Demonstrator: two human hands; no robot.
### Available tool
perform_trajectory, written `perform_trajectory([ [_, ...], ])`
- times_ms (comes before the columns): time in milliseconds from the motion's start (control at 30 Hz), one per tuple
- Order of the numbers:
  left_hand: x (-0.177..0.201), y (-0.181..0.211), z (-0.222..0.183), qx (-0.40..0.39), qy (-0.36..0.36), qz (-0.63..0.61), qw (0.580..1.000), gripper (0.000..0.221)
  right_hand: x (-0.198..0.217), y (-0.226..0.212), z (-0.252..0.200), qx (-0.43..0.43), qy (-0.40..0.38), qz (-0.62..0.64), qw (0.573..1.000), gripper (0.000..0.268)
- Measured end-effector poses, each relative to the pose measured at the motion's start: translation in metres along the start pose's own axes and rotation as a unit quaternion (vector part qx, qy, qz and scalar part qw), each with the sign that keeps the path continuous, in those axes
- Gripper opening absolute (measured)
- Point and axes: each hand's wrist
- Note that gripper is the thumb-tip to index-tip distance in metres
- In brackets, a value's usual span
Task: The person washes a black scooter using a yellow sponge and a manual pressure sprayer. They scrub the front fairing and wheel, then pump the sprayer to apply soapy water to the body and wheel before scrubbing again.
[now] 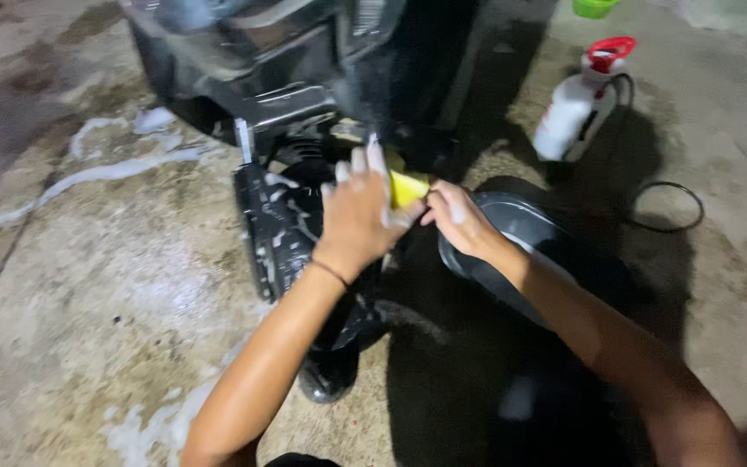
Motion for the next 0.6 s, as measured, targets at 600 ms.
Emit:
perform_trajectory([
  [600,-0.328,0.172,0.017,-0.127,-0.154,-0.27,0.942,0.112,0.217,0.131,-0.128,-0.177,-0.002,0.094,0.98,0.054],
])
Point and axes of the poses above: each hand's wrist, its own z-axis towards the middle knuckle, its own x-axis out of the back of the hand, y = z × x, and after that the axes turned 8 degrees about z, right-handed
